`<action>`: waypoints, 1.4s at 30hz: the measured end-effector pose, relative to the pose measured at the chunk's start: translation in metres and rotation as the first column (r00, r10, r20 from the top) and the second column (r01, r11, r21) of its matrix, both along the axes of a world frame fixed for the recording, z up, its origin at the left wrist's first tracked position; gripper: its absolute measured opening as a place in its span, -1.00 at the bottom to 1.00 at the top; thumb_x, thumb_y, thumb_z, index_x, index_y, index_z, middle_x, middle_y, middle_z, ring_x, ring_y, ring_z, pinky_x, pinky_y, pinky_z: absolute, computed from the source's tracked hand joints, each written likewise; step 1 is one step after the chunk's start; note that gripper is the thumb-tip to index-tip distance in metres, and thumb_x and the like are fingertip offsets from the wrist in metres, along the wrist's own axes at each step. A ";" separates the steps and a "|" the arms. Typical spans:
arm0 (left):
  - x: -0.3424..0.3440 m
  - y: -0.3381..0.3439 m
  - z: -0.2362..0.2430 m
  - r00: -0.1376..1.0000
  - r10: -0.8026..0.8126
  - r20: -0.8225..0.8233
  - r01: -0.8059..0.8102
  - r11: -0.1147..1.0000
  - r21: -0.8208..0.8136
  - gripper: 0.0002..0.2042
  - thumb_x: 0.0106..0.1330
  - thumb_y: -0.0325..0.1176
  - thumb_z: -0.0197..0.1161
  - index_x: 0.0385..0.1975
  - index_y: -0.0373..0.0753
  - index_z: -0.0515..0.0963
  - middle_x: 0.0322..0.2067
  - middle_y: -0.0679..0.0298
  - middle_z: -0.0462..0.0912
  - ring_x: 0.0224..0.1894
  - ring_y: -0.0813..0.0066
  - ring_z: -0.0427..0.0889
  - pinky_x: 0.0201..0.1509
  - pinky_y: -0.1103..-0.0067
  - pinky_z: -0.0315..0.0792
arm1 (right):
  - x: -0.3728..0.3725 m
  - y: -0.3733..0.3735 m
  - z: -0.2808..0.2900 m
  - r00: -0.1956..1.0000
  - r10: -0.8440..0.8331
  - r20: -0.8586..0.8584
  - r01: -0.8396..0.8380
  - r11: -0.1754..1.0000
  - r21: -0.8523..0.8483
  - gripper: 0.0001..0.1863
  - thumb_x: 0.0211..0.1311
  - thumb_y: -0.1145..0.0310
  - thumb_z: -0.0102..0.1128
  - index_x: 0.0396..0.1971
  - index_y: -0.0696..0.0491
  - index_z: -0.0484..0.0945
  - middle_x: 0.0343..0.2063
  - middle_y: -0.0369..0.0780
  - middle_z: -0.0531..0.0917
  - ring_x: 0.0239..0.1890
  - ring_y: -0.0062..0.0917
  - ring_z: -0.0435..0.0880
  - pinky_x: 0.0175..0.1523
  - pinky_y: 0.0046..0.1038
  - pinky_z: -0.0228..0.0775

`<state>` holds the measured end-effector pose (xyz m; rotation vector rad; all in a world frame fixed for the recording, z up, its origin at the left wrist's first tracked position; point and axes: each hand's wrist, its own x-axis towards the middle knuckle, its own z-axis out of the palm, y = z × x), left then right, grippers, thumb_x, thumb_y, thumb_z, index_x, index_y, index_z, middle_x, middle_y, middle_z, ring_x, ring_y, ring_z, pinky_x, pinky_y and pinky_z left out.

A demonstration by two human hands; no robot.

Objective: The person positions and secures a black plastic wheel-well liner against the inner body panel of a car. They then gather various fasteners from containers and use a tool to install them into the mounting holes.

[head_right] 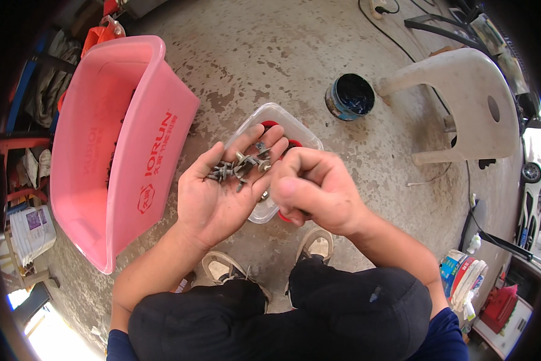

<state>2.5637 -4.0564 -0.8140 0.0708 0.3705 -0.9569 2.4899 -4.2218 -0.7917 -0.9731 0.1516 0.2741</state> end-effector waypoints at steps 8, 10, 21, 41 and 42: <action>0.000 0.003 0.000 1.000 0.004 0.024 -0.004 1.000 -0.019 -0.55 0.40 -0.30 -0.23 0.16 -0.52 0.16 0.21 -0.11 0.20 0.29 0.08 0.17 0.39 0.27 0.07 | 0.008 0.018 -0.002 0.904 0.141 0.403 0.285 0.502 -0.817 -0.89 0.09 0.48 0.23 -0.37 0.13 0.54 -0.64 -0.29 0.55 -0.61 -0.70 0.51 -0.51 -0.63 0.30; -0.001 0.001 0.001 0.999 -0.029 0.023 0.029 0.999 -0.031 -0.62 0.39 -0.30 -0.19 0.05 -0.48 0.29 0.18 -0.07 0.25 0.26 0.11 0.23 0.36 0.28 0.15 | 0.009 0.017 0.000 0.894 0.129 0.429 0.318 0.492 -0.811 -0.89 0.12 0.46 0.22 -0.36 0.14 0.54 -0.62 -0.28 0.57 -0.61 -0.70 0.50 -0.53 -0.65 0.29; -0.017 0.006 -0.031 0.939 -0.313 -0.138 0.332 0.735 0.591 -0.78 0.35 -0.17 -0.03 -0.42 -0.18 0.34 -0.60 0.37 0.32 -0.66 0.61 0.24 -0.70 0.71 0.05 | -0.052 -0.029 -0.101 0.832 -0.436 -0.343 0.251 0.847 -0.469 -0.70 0.34 0.20 -0.02 -0.45 0.13 0.46 -0.56 -0.27 0.51 -0.57 -0.66 0.47 -0.53 -0.63 0.27; -0.092 0.014 -0.078 0.251 -0.961 -0.116 0.863 0.168 0.476 -0.78 0.36 -0.22 0.01 -0.41 -0.23 0.43 -0.57 0.34 0.46 -0.57 0.57 0.48 -0.53 0.65 0.37 | -0.129 0.008 -0.207 0.947 -0.025 0.320 0.316 0.257 -0.913 -0.41 0.05 0.34 0.24 0.08 0.18 0.26 0.05 0.04 0.37 0.12 -0.08 0.35 0.24 -0.21 0.16; -0.094 0.013 -0.082 0.353 -0.913 -0.205 0.814 0.191 0.548 -0.79 0.37 -0.21 0.00 -0.36 -0.22 0.43 -0.51 0.35 0.48 -0.48 0.57 0.51 -0.41 0.61 0.44 | -0.127 0.006 -0.204 0.966 0.020 0.259 0.252 0.173 -0.952 -0.31 0.01 0.28 0.31 0.13 0.16 0.21 0.08 0.06 0.35 0.15 -0.08 0.32 0.26 -0.20 0.13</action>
